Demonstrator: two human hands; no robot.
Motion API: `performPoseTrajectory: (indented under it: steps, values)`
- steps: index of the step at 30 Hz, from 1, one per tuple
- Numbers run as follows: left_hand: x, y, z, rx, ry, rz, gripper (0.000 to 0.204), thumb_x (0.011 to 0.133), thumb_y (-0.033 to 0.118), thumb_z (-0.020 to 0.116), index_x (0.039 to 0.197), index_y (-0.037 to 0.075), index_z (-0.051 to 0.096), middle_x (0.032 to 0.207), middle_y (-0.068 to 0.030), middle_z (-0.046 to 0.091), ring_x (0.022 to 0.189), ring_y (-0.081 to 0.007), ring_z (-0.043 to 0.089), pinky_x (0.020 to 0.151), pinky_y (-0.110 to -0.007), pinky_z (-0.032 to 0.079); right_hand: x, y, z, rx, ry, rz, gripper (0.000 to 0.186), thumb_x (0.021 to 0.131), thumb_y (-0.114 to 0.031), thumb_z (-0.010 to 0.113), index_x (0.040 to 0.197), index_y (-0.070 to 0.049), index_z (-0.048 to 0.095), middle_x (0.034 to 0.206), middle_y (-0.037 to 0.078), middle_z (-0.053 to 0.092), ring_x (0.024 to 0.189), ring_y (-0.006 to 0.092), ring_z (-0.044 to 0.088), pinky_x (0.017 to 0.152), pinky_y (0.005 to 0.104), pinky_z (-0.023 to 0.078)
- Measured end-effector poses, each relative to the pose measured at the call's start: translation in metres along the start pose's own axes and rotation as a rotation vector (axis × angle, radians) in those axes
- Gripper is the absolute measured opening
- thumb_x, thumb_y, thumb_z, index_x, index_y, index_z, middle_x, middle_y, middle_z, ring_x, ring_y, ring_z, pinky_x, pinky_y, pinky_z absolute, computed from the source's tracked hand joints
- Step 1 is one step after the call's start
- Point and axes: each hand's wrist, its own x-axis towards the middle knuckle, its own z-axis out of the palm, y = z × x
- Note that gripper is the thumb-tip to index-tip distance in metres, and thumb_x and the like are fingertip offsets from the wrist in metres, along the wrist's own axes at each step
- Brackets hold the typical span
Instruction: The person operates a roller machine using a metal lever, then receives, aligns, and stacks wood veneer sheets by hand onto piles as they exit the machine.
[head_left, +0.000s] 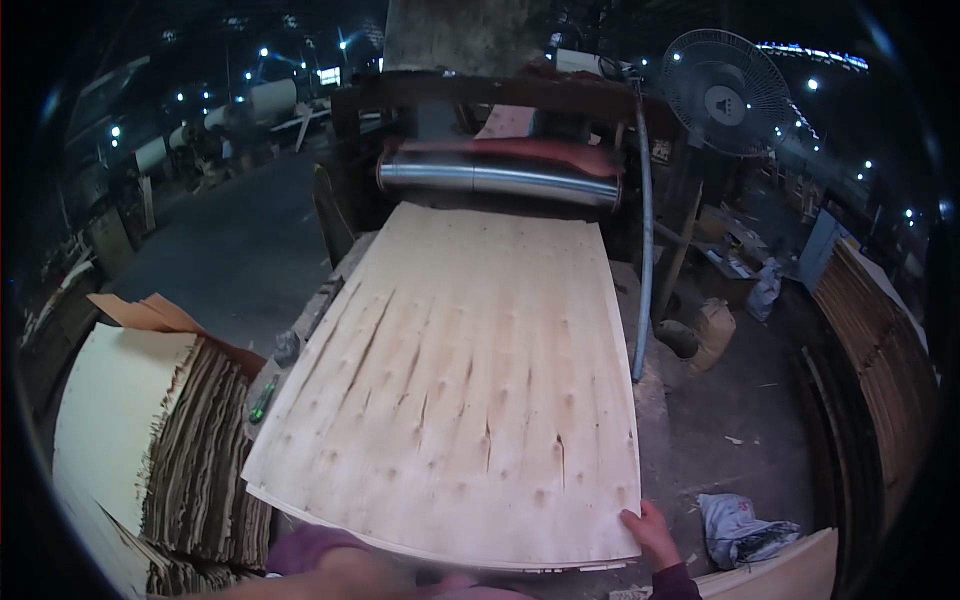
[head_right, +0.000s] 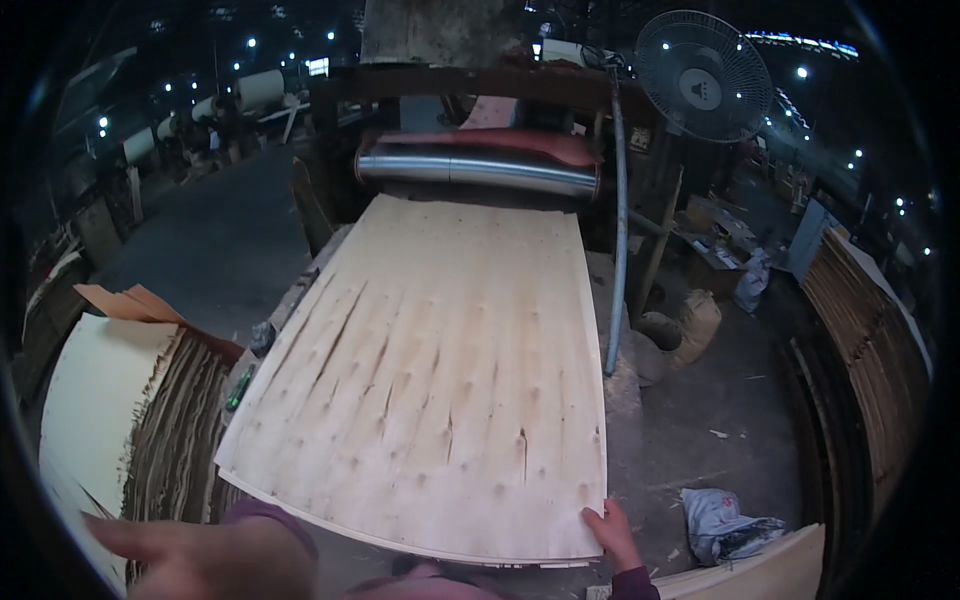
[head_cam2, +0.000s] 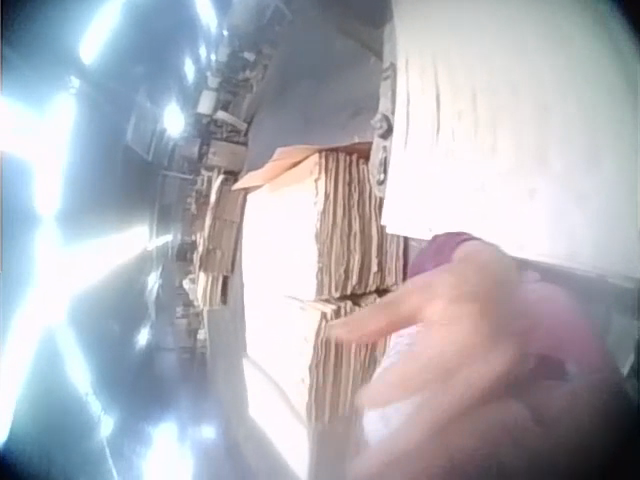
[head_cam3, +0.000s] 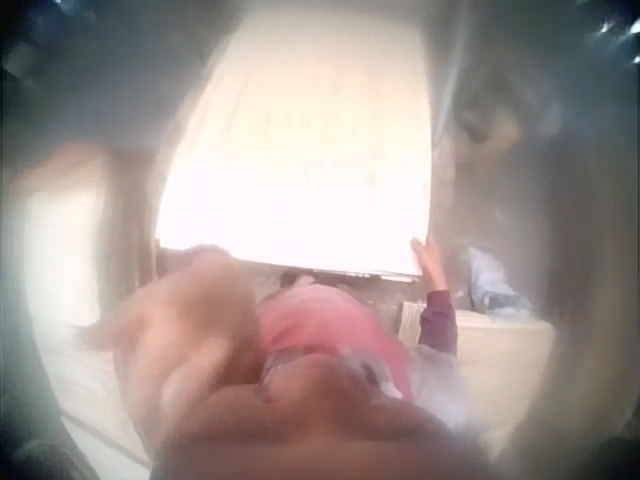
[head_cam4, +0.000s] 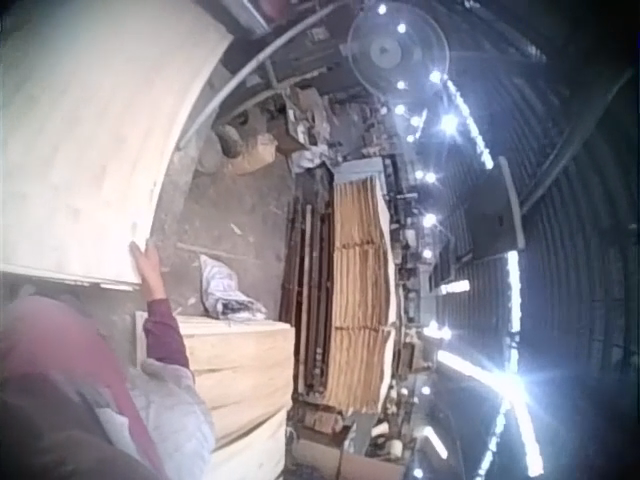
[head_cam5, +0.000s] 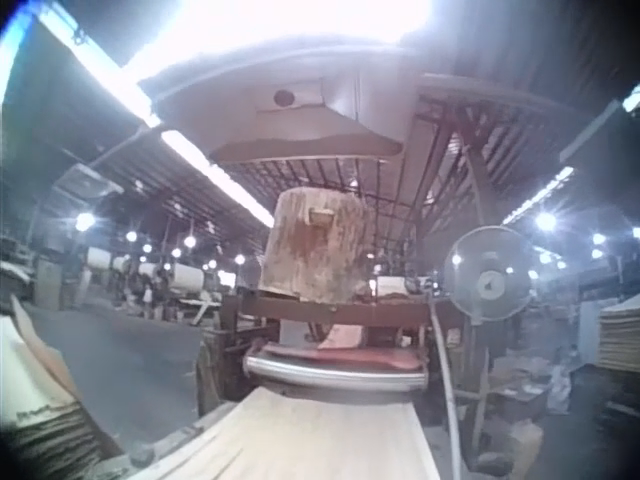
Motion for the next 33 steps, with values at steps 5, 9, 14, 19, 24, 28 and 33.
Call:
performPoseTrajectory:
  steps: [5, 9, 14, 19, 24, 28, 33]
  values:
    - [0.033, -0.05, 0.035, -0.225, -0.034, -0.131, 0.053, 0.093, 0.047, 0.056, 0.125, 0.004, 0.06, 0.121, -0.0172, 0.063, 0.105, -0.0311, 0.063, 0.088, -0.041, 0.052, 0.004, 0.007, -0.009, 0.017, -0.025, 0.022, 0.035, 0.087, -0.012, 0.068, 0.117, 0.003, 0.057, 0.098, 0.01, 0.068, 0.084, 0.0167, 0.067, 0.073, 0.0319, 0.055]
    - [0.03, -0.08, 0.062, -0.407, 0.012, -0.25, 0.057, 0.093, 0.052, 0.054, 0.124, 0.004, 0.06, 0.121, -0.0182, 0.063, 0.106, -0.0328, 0.062, 0.088, -0.043, 0.052, -0.005, -0.016, -0.006, 0.128, -0.076, 0.084, 0.036, 0.089, -0.012, 0.067, 0.12, 0.003, 0.057, 0.101, 0.011, 0.068, 0.085, 0.0168, 0.067, 0.073, 0.0318, 0.056]
    - [-0.049, -0.102, 0.128, -1.038, 0.266, -0.516, 0.063, 0.092, 0.058, 0.053, 0.124, 0.004, 0.059, 0.122, -0.0194, 0.062, 0.107, -0.035, 0.061, 0.088, -0.045, 0.053, -0.004, -0.091, 0.011, 0.209, -0.331, 0.104, 0.037, 0.091, -0.011, 0.063, 0.124, 0.004, 0.056, 0.108, 0.012, 0.068, 0.095, 0.0182, 0.067, 0.083, 0.0338, 0.055]
    - [-0.076, -0.143, 0.165, -1.818, 0.64, -0.002, 0.057, 0.091, 0.038, 0.067, 0.13, -0.002, 0.053, 0.127, -0.0206, 0.06, 0.112, -0.0352, 0.06, 0.096, -0.048, 0.05, -0.01, -0.139, 0.006, 0.538, -0.427, -0.062, 0.041, 0.089, -0.005, 0.058, 0.128, 0.006, 0.053, 0.117, 0.015, 0.065, 0.104, 0.0234, 0.066, 0.09, 0.037, 0.054]
    - [-0.046, -0.199, 0.112, -1.747, 0.919, 0.365, 0.049, 0.1, 0.034, 0.048, 0.139, 0.004, 0.043, 0.138, -0.0191, 0.052, 0.129, -0.0356, 0.049, 0.102, -0.054, 0.044, -0.011, -0.084, 0.002, 0.549, -0.307, 0.114, 0.042, 0.088, -0.002, 0.056, 0.129, 0.006, 0.052, 0.119, 0.017, 0.064, 0.105, 0.0267, 0.066, 0.092, 0.039, 0.054]
    - [-0.037, -0.24, 0.099, -1.565, 1.021, -0.116, 0.045, 0.102, 0.028, 0.042, 0.138, 0.002, 0.042, 0.137, -0.0182, 0.053, 0.128, -0.0358, 0.05, 0.102, -0.054, 0.044, 0.015, -0.025, 0.009, 0.527, -0.261, 0.132, 0.042, 0.088, 0.0, 0.056, 0.13, 0.004, 0.052, 0.118, 0.014, 0.064, 0.104, 0.0256, 0.066, 0.092, 0.0388, 0.054]
    - [-0.035, -0.279, 0.117, -1.697, 0.897, -0.168, 0.045, 0.102, 0.026, 0.038, 0.138, -0.001, 0.04, 0.139, -0.0191, 0.051, 0.129, -0.0362, 0.049, 0.106, -0.053, 0.04, 0.027, 0.012, 0.015, 0.403, -0.174, 0.176, 0.035, 0.088, -0.003, 0.061, 0.122, 0.003, 0.059, 0.108, 0.011, 0.068, 0.095, 0.0211, 0.066, 0.085, 0.0347, 0.054]
